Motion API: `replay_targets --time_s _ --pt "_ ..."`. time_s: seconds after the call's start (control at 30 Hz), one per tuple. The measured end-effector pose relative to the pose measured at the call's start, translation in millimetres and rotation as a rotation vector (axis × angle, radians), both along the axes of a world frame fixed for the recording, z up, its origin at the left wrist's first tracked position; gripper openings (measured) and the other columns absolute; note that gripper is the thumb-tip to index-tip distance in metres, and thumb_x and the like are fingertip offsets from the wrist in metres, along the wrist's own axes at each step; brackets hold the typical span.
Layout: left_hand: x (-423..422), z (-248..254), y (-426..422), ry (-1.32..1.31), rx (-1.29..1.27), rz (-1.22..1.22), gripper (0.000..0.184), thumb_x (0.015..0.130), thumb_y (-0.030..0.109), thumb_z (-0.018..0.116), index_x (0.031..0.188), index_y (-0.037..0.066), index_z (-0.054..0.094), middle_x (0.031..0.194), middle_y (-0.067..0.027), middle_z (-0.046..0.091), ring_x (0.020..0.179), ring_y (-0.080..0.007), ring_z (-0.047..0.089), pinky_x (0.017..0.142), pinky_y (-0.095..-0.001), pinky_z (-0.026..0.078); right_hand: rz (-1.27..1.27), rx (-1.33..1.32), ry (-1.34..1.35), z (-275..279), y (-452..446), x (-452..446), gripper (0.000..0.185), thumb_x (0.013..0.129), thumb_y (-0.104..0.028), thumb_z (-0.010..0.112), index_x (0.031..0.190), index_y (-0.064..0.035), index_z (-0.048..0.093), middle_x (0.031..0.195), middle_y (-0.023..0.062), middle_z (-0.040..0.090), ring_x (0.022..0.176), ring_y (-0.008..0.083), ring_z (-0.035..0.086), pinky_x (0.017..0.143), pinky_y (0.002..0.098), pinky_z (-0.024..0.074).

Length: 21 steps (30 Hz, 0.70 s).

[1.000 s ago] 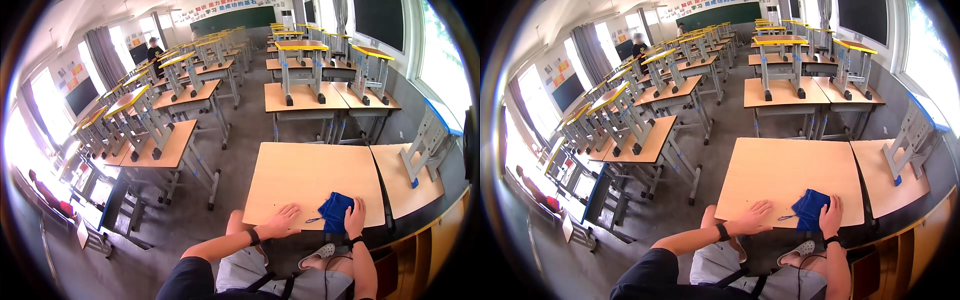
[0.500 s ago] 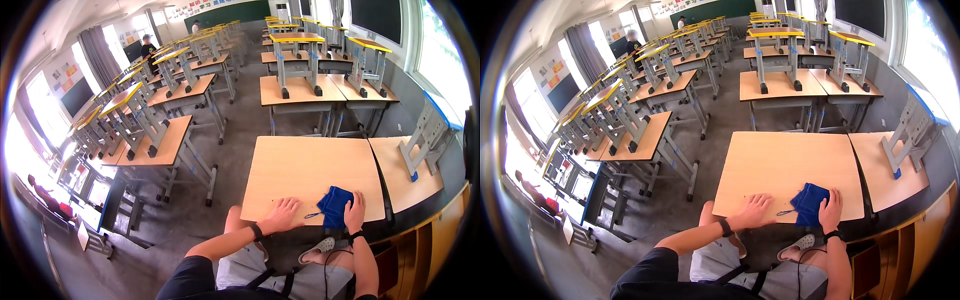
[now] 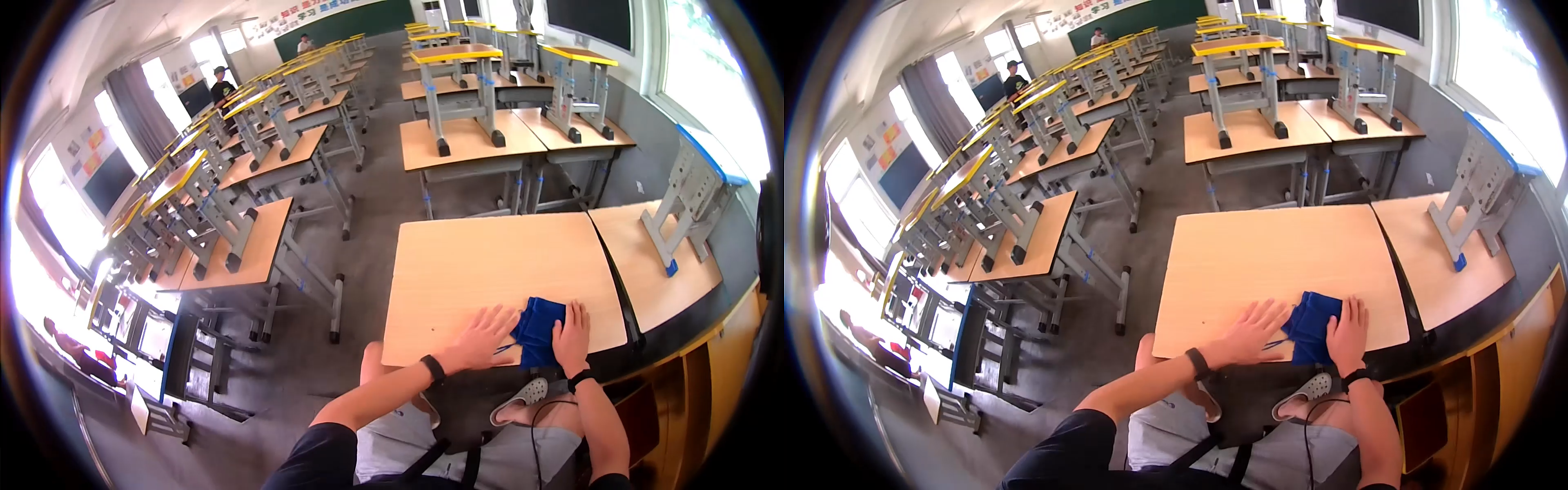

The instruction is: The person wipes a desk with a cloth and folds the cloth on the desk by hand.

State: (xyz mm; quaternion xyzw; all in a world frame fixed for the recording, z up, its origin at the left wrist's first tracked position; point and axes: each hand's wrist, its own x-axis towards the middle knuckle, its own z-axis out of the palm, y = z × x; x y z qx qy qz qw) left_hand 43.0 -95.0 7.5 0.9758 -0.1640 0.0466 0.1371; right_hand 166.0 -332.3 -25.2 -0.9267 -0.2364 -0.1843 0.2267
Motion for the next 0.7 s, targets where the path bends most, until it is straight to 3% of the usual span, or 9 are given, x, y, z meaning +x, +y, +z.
replay_targets --time_s 0.03,0.13,0.23,0.47,0.57,0.7 --pt "8 -1 -6 -0.095 -0.006 -0.028 0.093 0.089 0.06 0.06 0.155 0.002 0.027 0.162 -0.0219 0.024 0.15 -0.04 0.021 0.121 -0.0529 0.019 0.009 -0.061 0.013 -5 5 -5 0.05 0.093 -0.017 0.056 0.135 0.0082 0.047 0.144 0.0265 0.046 0.138 0.0447 0.037 0.116 0.0541 0.028" --pt "20 -12 -12 -0.042 -0.044 -0.063 0.096 0.087 0.061 0.063 0.151 -0.004 0.032 0.16 -0.0255 0.026 0.149 -0.042 0.022 0.121 -0.0523 0.02 0.09 -0.166 0.113 3 33 -30 0.059 0.094 -0.022 0.058 0.14 0.0117 0.04 0.148 0.0294 0.038 0.143 0.0457 0.029 0.119 0.0558 0.0222" --pt "-2 -10 9 -0.007 -0.049 -0.011 0.101 0.083 0.061 0.067 0.147 -0.01 0.033 0.158 -0.0305 0.025 0.149 -0.0448 0.02 0.121 -0.0522 0.02 0.195 -0.144 0.084 -1 76 -49 0.062 0.093 -0.022 0.059 0.14 0.0118 0.039 0.15 0.0304 0.036 0.144 0.0462 0.028 0.119 0.0553 0.0229" --pt "-108 12 85 0.161 0.067 0.204 0.114 0.073 0.06 0.075 0.148 -0.013 0.03 0.157 -0.0329 0.025 0.149 -0.0458 0.019 0.121 -0.0548 0.016 0.42 -0.038 0.273 28 177 -115 0.07 0.088 -0.031 0.062 0.139 0.0126 0.042 0.149 0.0309 0.037 0.145 0.0425 0.03 0.12 0.052 0.0226" --pt "-134 20 95 0.284 0.216 0.273 0.12 0.068 0.059 0.08 0.145 -0.018 0.029 0.155 -0.0388 0.022 0.148 -0.0495 0.018 0.121 -0.0559 0.015 0.389 -0.014 0.173 21 201 -144 0.068 0.089 -0.031 0.061 0.137 0.0125 0.045 0.149 0.0294 0.039 0.145 0.0407 0.031 0.12 0.0507 0.024" --pt "-137 22 91 0.301 0.202 0.304 0.125 0.066 0.059 0.082 0.142 -0.023 0.026 0.152 -0.0445 0.019 0.147 -0.0533 0.016 0.12 -0.0579 0.015 0.376 -0.06 0.168 22 204 -152 0.066 0.093 -0.033 0.054 0.141 0.0104 0.044 0.152 0.0272 0.038 0.146 0.0393 0.03 0.121 0.0493 0.0228"
